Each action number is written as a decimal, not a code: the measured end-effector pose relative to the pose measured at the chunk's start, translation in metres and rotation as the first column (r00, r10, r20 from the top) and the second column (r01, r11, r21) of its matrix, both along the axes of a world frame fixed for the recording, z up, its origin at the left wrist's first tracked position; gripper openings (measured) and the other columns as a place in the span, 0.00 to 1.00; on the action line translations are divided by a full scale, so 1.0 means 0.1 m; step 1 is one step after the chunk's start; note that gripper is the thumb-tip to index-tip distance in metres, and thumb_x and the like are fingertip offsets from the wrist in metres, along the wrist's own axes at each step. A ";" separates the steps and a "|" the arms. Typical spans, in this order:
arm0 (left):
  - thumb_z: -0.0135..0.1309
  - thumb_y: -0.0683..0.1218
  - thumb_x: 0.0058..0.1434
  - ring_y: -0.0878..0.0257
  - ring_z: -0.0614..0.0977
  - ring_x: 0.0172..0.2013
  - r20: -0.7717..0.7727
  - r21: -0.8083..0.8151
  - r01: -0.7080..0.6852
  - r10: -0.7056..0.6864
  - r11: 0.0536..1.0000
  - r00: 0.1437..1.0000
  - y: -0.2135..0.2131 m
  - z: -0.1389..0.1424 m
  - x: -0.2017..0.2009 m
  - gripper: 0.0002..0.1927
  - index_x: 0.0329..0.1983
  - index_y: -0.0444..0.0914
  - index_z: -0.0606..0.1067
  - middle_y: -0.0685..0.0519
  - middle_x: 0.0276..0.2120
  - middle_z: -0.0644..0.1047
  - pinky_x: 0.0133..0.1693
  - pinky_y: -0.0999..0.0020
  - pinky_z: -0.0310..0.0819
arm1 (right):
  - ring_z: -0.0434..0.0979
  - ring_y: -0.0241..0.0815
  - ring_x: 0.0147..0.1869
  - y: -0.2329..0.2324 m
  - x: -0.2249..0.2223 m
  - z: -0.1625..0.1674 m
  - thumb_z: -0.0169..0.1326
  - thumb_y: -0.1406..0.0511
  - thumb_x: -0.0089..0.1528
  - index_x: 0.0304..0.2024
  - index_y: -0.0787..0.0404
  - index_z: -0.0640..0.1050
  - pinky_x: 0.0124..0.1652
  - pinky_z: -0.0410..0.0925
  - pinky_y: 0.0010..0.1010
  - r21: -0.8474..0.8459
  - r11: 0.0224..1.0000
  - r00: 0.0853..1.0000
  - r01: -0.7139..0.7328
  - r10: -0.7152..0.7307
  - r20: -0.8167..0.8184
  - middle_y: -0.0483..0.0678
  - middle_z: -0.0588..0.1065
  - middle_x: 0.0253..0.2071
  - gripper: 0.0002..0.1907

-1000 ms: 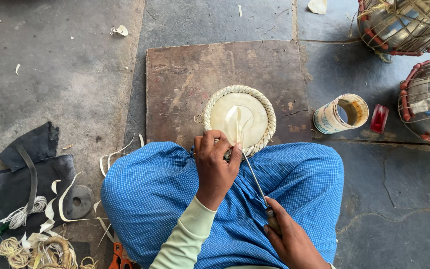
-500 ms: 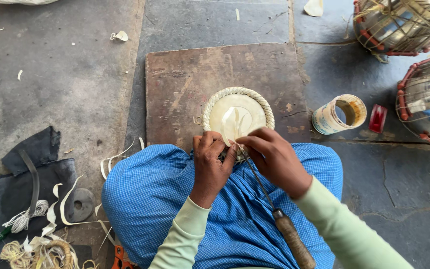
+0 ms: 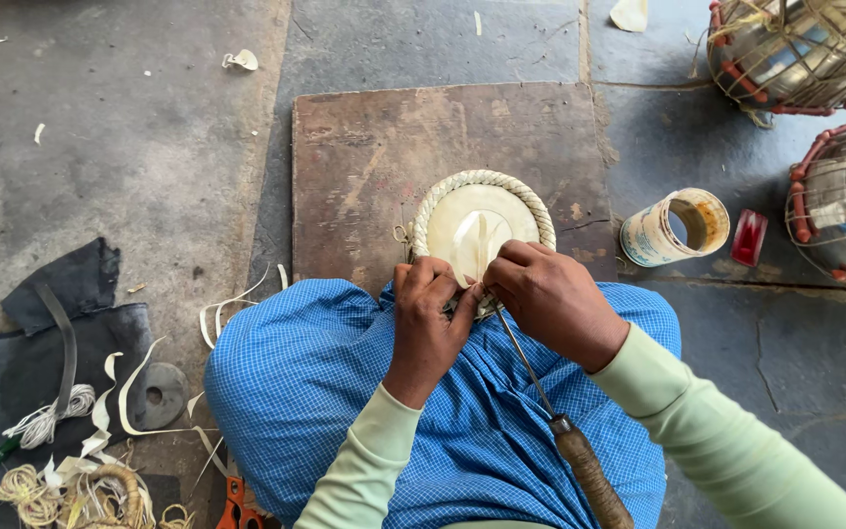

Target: The person sits cross-legged on the floor and threads a leather strap through the rim of a tabla drum, using a metal rod to pull the strap tight around the drum body. They repeatedly feed, pull, and cinch the strap, working around the drum head to lace it.

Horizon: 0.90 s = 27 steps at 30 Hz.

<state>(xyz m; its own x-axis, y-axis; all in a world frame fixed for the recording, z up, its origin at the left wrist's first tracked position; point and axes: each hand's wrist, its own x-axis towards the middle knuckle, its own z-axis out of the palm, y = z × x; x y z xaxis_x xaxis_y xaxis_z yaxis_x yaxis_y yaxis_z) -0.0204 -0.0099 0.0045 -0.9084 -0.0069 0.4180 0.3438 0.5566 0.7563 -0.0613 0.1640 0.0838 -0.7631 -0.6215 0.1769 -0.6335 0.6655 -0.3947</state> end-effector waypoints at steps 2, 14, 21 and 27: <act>0.64 0.46 0.61 0.54 0.70 0.42 0.000 -0.010 -0.006 0.006 1.000 1.000 0.00 0.00 -0.01 0.08 0.34 0.36 0.79 0.52 0.39 0.74 0.45 0.59 0.68 | 0.76 0.51 0.38 0.01 -0.06 -0.01 0.61 0.66 0.58 0.32 0.60 0.76 0.35 0.71 0.41 0.007 0.999 0.998 -0.052 0.052 0.026 0.48 0.72 0.33 0.06; 0.65 0.47 0.59 0.55 0.70 0.44 0.034 0.017 -0.036 0.035 0.999 0.999 0.01 0.00 -0.02 0.08 0.37 0.38 0.82 0.53 0.40 0.74 0.46 0.60 0.69 | 0.75 0.52 0.37 0.17 -0.08 -0.12 0.60 0.68 0.56 0.36 0.62 0.73 0.36 0.71 0.40 -0.099 0.995 0.998 0.011 -0.005 0.063 0.52 0.70 0.36 0.09; 0.65 0.46 0.57 0.55 0.69 0.43 0.035 -0.026 -0.007 0.008 1.000 0.999 -0.01 0.00 -0.04 0.07 0.36 0.39 0.82 0.54 0.40 0.74 0.46 0.61 0.69 | 0.83 0.43 0.38 0.14 -0.13 -0.09 0.61 0.66 0.60 0.39 0.61 0.80 0.39 0.76 0.33 -0.151 0.987 0.973 0.054 -0.018 0.231 0.49 0.75 0.41 0.07; 0.66 0.47 0.57 0.56 0.69 0.43 0.055 -0.044 0.012 -0.009 0.999 0.998 -0.02 -0.03 -0.04 0.09 0.34 0.38 0.80 0.53 0.39 0.73 0.45 0.61 0.70 | 0.82 0.42 0.36 0.04 -0.21 -0.09 0.62 0.66 0.57 0.34 0.61 0.80 0.37 0.75 0.33 -0.100 0.985 0.942 0.141 -0.103 0.318 0.48 0.76 0.36 0.06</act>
